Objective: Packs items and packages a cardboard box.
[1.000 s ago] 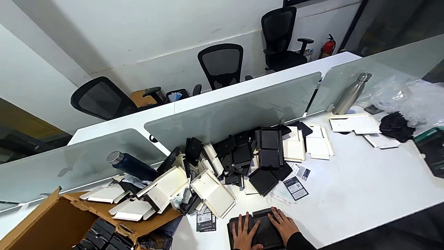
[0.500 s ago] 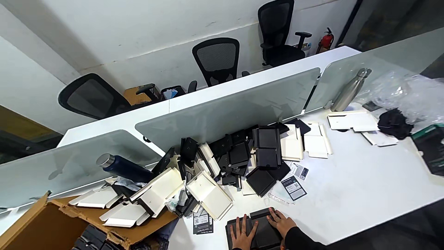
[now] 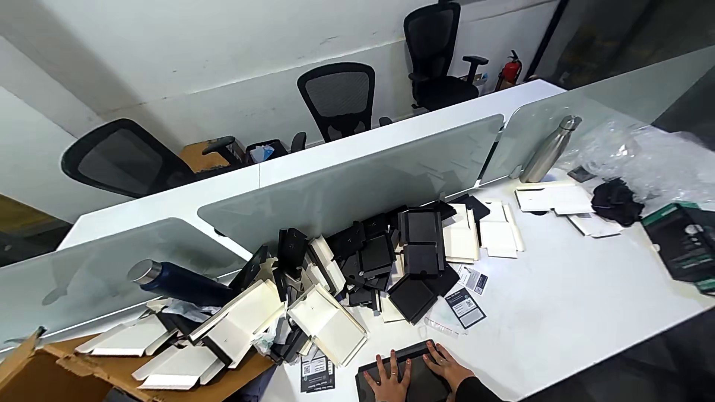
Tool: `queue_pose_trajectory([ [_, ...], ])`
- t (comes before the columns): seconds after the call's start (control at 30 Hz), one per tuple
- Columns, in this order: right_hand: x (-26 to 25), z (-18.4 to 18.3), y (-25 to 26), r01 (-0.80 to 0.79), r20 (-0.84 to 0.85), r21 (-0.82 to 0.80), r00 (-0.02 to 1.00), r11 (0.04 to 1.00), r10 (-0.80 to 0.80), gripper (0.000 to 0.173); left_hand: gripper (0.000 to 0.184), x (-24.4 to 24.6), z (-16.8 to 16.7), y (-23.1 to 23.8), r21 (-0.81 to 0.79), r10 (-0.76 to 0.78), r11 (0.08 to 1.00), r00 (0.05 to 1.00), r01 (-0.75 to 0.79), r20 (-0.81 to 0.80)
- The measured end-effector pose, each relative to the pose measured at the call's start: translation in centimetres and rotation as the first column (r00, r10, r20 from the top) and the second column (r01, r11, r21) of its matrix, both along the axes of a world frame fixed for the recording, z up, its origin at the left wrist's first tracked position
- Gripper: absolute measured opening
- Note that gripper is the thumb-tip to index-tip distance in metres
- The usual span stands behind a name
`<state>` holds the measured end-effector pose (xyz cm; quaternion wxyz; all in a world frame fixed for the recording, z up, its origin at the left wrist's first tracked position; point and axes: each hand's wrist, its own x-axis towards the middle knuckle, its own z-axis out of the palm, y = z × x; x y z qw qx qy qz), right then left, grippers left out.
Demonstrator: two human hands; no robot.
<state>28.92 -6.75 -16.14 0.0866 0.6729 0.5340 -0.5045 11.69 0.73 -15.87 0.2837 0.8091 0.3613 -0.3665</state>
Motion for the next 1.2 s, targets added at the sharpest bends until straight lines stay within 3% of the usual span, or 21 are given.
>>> queue_pose_trajectory([
  [0.07,0.9,-0.6,-1.0,0.101,-0.128,0.125,0.988,0.987,-0.085,0.101,0.113,-0.1,0.0,0.1,-0.009,0.002,1.000,1.000,-0.002,0.009],
  [0.13,1.0,-1.4,-2.4,0.360,-0.277,0.305,0.919,0.882,-0.279,0.090,0.113,-0.2,-0.1,0.2,-0.017,0.002,1.000,1.000,-0.001,0.009],
  [0.2,0.4,-1.2,-2.7,0.548,-0.341,0.328,0.829,0.770,-0.444,0.095,0.113,-0.2,-0.1,0.2,-0.024,0.006,1.000,1.000,-0.006,0.009],
  [0.27,0.4,-1.0,-2.4,0.622,-0.351,0.300,0.777,0.723,-0.523,0.092,0.113,0.0,0.0,0.2,-0.026,0.003,1.000,1.000,-0.003,0.007],
  [0.37,1.0,-1.0,-1.5,0.634,-0.350,0.238,0.763,0.736,-0.543,0.084,0.114,0.1,0.1,0.2,-0.031,-0.016,0.999,1.000,0.016,0.015],
  [0.6,2.9,0.5,0.4,0.468,-0.247,0.143,0.870,0.872,-0.427,0.072,0.115,1.1,0.1,0.1,-0.019,-0.013,1.000,1.000,0.012,-0.022],
  [0.7,3.6,-0.1,0.3,0.502,-0.254,0.106,0.849,0.859,-0.464,0.065,0.117,1.4,0.2,0.1,-0.017,-0.023,1.000,0.998,0.022,-0.058],
  [0.87,2.8,-0.1,0.2,0.681,-0.178,0.063,0.727,0.729,-0.663,0.059,0.115,1.7,0.7,0.2,-0.025,0.006,1.000,0.999,-0.008,-0.053],
  [1.1,2.6,1.1,2.5,0.640,0.113,-0.066,0.767,0.765,-0.632,0.071,0.117,2.5,0.3,0.5,-0.038,0.017,0.999,0.994,-0.021,-0.110],
  [1.2,3.6,0.3,2.9,0.534,0.166,-0.168,0.844,0.829,-0.510,0.061,0.118,2.6,0.0,0.6,-0.045,0.015,0.999,0.992,-0.020,-0.123],
])
